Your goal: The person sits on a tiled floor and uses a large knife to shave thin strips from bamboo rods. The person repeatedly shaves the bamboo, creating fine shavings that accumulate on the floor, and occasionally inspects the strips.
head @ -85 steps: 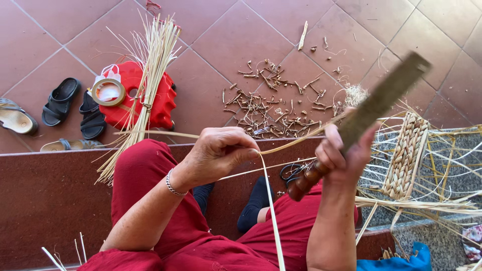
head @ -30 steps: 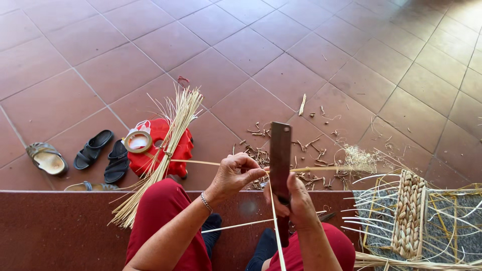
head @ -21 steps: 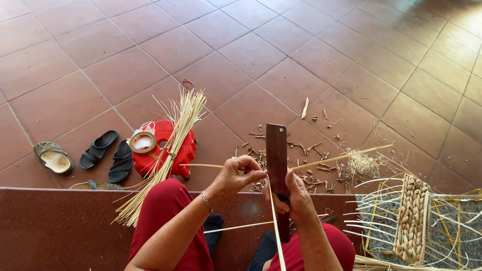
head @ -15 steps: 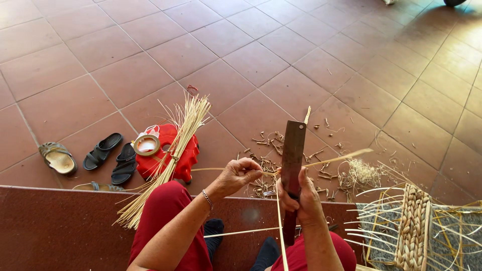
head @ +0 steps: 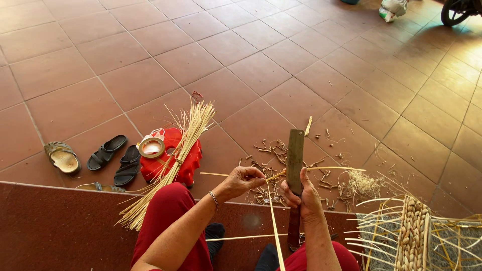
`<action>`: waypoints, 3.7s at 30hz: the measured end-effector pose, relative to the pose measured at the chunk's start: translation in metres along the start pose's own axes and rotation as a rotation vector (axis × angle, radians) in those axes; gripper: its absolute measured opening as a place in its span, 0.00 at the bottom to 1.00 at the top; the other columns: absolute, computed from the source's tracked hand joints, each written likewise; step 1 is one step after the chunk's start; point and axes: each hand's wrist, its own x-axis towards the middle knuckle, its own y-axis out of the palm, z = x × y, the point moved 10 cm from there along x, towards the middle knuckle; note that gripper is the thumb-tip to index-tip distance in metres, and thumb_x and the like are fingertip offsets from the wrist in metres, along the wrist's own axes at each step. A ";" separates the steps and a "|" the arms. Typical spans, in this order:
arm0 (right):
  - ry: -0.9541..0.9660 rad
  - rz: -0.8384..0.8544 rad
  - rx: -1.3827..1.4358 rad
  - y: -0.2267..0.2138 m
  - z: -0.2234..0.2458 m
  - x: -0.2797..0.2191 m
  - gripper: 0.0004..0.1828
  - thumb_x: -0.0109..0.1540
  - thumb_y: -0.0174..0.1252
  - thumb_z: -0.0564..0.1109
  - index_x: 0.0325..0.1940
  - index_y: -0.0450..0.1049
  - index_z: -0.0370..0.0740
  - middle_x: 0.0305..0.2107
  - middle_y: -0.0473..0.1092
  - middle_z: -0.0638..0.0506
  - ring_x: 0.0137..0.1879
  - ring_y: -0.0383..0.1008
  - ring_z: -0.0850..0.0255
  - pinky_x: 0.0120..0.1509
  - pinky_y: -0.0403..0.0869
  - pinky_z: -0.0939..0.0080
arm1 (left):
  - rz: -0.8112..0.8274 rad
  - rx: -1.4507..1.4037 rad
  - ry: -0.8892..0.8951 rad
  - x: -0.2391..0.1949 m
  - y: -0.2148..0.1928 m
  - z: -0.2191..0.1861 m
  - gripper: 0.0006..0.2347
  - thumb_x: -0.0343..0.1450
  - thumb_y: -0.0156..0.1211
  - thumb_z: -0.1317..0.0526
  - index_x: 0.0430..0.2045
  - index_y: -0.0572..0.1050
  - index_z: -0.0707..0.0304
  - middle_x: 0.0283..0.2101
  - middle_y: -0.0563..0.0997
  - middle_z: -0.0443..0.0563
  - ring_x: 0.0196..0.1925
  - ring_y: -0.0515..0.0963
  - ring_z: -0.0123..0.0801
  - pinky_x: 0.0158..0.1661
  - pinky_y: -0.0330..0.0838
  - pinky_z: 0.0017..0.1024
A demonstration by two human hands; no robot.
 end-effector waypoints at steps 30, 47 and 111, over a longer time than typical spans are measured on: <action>0.072 0.099 -0.177 0.059 -0.034 -0.005 0.39 0.65 0.42 0.71 0.64 0.66 0.37 0.19 0.71 0.50 0.11 0.55 0.73 0.12 0.59 0.70 | -0.254 0.097 -0.196 -0.016 -0.033 0.025 0.12 0.65 0.74 0.55 0.19 0.80 0.62 0.21 0.81 0.45 0.23 0.76 0.20 0.25 0.72 0.22; 0.102 0.047 -0.164 0.040 -0.050 0.004 0.36 0.64 0.45 0.71 0.55 0.71 0.36 0.17 0.70 0.50 0.10 0.53 0.73 0.11 0.55 0.70 | -0.120 -0.045 -0.159 -0.010 -0.028 0.066 0.08 0.70 0.68 0.57 0.31 0.82 0.63 0.27 0.81 0.42 0.28 0.76 0.17 0.30 0.73 0.19; 0.451 -0.170 -0.299 -0.017 -0.142 0.041 0.33 0.65 0.49 0.71 0.52 0.67 0.38 0.20 0.72 0.48 0.13 0.55 0.69 0.15 0.53 0.66 | -0.119 0.531 -0.351 -0.035 -0.045 0.141 0.03 0.71 0.66 0.64 0.35 0.81 0.57 0.33 0.85 0.50 0.36 0.82 0.28 0.41 0.77 0.32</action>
